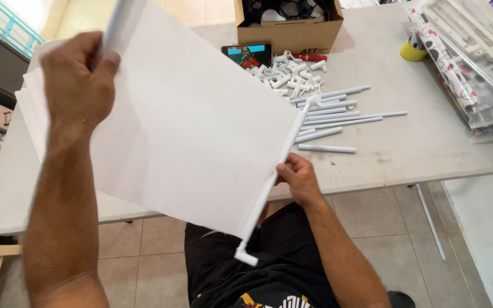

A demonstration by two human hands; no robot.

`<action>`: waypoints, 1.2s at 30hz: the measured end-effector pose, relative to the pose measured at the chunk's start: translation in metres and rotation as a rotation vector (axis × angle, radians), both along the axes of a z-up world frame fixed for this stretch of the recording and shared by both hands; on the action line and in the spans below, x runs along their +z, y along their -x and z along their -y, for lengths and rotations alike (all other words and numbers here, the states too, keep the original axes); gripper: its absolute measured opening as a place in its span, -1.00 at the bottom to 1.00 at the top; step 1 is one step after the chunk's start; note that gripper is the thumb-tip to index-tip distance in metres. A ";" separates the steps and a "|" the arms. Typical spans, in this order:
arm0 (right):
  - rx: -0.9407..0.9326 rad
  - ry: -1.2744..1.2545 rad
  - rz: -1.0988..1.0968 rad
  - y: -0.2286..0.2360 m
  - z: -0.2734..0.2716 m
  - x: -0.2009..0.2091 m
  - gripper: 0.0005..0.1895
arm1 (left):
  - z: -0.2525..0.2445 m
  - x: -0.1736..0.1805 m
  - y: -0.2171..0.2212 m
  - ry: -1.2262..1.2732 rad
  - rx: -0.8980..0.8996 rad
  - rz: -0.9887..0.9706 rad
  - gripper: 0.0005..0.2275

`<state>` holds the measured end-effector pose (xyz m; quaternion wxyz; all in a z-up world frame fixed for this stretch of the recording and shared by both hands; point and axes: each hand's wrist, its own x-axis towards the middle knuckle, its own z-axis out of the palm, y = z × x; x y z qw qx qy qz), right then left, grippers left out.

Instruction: Assembling a shoe rack by sliding poles into fabric sleeves and connecting them with plastic joints.

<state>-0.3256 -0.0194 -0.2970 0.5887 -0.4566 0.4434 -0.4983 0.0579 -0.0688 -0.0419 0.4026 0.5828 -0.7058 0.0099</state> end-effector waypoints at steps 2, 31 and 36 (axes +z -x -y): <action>-0.024 0.071 0.027 0.018 0.022 -0.017 -0.73 | 0.027 -0.038 -0.016 -0.050 0.015 -0.094 -0.95; -0.149 -0.269 -0.340 0.091 -0.040 -0.018 -0.59 | -0.077 -0.227 0.032 -0.780 0.293 -0.617 -0.75; -0.064 -0.435 -0.538 0.091 -0.046 0.004 -0.56 | -0.075 -0.239 0.034 -0.819 0.320 -0.468 -0.73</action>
